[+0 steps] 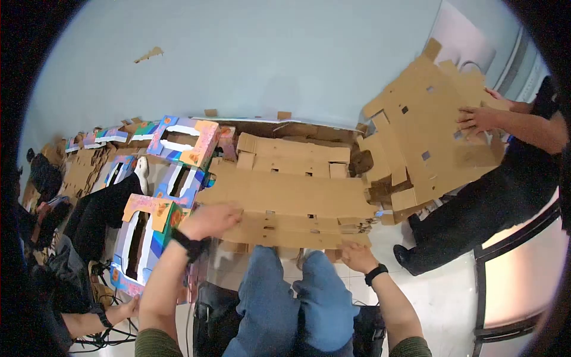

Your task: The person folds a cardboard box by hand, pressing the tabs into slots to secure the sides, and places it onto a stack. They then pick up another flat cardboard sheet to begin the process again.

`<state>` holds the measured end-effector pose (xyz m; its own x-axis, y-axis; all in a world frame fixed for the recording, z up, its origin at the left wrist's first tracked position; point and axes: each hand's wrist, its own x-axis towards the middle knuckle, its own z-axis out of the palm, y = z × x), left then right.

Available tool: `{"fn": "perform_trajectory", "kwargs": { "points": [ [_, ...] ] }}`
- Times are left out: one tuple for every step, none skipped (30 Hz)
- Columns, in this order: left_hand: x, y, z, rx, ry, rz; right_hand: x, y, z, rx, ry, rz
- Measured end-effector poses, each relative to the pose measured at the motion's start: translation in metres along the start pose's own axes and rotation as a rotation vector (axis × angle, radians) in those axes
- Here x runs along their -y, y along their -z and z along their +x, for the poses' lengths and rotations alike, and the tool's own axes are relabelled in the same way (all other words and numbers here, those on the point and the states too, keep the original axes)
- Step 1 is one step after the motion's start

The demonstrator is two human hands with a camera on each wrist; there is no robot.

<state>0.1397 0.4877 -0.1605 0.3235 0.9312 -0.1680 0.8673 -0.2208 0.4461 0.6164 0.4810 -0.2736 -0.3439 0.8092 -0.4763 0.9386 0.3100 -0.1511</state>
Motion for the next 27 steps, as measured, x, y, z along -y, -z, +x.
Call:
{"fn": "perform_trajectory", "kwargs": {
  "points": [
    [-0.010, 0.023, -0.021, -0.067, 0.015, 0.023, 0.005, 0.023, -0.018, -0.008, 0.012, 0.027],
    [-0.023, 0.045, -0.041, -0.074, 0.052, 0.002, 0.007, 0.035, -0.033, -0.017, 0.026, 0.053],
    [-0.035, 0.063, -0.063, -0.078, 0.092, -0.021, 0.000, 0.034, -0.044, -0.127, 0.040, 0.027],
    [-0.039, 0.065, -0.085, -0.082, 0.134, -0.046, -0.013, 0.028, -0.059, -0.236, 0.056, -0.002],
    [-0.033, 0.060, -0.102, -0.150, 0.053, -0.011, -0.024, 0.023, -0.072, -0.337, 0.082, -0.032],
    [-0.022, 0.051, -0.122, -0.215, -0.014, 0.021, -0.024, 0.034, -0.092, -0.442, 0.076, 0.012],
    [-0.013, 0.039, -0.148, -0.276, -0.061, 0.053, -0.017, 0.047, -0.114, -0.533, 0.084, 0.060],
    [-0.008, 0.028, -0.171, -0.230, -0.048, 0.030, -0.019, 0.046, -0.130, -0.650, 0.118, 0.065],
    [-0.004, 0.021, -0.189, -0.187, -0.022, 0.003, -0.015, 0.054, -0.149, -0.611, 0.081, 0.103],
    [-0.002, 0.015, -0.210, -0.151, 0.009, -0.025, -0.015, 0.054, -0.163, -0.636, 0.122, 0.089],
    [-0.004, 0.010, -0.232, -0.106, 0.090, -0.073, -0.012, 0.051, -0.174, -0.625, 0.131, 0.121],
    [-0.006, 0.007, -0.250, -0.064, 0.162, -0.120, -0.014, 0.041, -0.185, -0.626, 0.120, 0.143],
    [-0.001, 0.001, -0.264, -0.041, 0.210, -0.117, -0.015, 0.036, -0.194, -0.557, 0.095, 0.177],
    [0.002, -0.007, -0.279, -0.097, 0.194, -0.113, -0.008, 0.031, -0.207, -0.515, 0.055, 0.158],
    [0.010, -0.020, -0.294, -0.137, 0.228, -0.111, -0.004, 0.022, -0.217, -0.501, 0.061, 0.198],
    [0.017, -0.031, -0.306, -0.178, 0.249, -0.107, -0.002, 0.014, -0.226, -0.458, 0.065, 0.215],
    [0.023, -0.040, -0.316, -0.175, 0.318, -0.114, 0.002, 0.006, -0.234, -0.454, 0.060, 0.231],
    [0.026, -0.052, -0.327, -0.178, 0.380, -0.120, 0.005, -0.009, -0.245, -0.458, 0.053, 0.245],
    [0.032, -0.059, -0.334, -0.169, 0.443, -0.127, 0.002, -0.019, -0.249, -0.458, 0.046, 0.260],
    [0.045, -0.069, -0.337, -0.214, 0.465, -0.071, 0.000, -0.032, -0.250, -0.459, 0.035, 0.274],
    [0.066, -0.084, -0.339, -0.258, 0.483, -0.015, 0.001, -0.043, -0.251, -0.463, 0.021, 0.288],
    [0.087, -0.102, -0.340, -0.302, 0.496, 0.039, 0.002, -0.053, -0.251, -0.427, -0.004, 0.345],
    [0.112, -0.127, -0.339, -0.376, 0.594, 0.130, 0.006, -0.058, -0.253, -0.432, -0.002, 0.298],
    [0.140, -0.155, -0.338, -0.452, 0.687, 0.220, 0.016, -0.059, -0.255, -0.440, -0.002, 0.250],
    [0.158, -0.172, -0.335, -0.535, 0.775, 0.310, 0.022, -0.061, -0.256, -0.459, -0.019, 0.225],
    [0.168, -0.176, -0.330, -0.426, 0.898, 0.185, 0.023, -0.063, -0.256, -0.495, -0.004, 0.233],
    [0.166, -0.177, -0.329, -0.398, 0.963, 0.177, 0.022, -0.066, -0.255, -0.498, -0.019, 0.235]
  ]
}}
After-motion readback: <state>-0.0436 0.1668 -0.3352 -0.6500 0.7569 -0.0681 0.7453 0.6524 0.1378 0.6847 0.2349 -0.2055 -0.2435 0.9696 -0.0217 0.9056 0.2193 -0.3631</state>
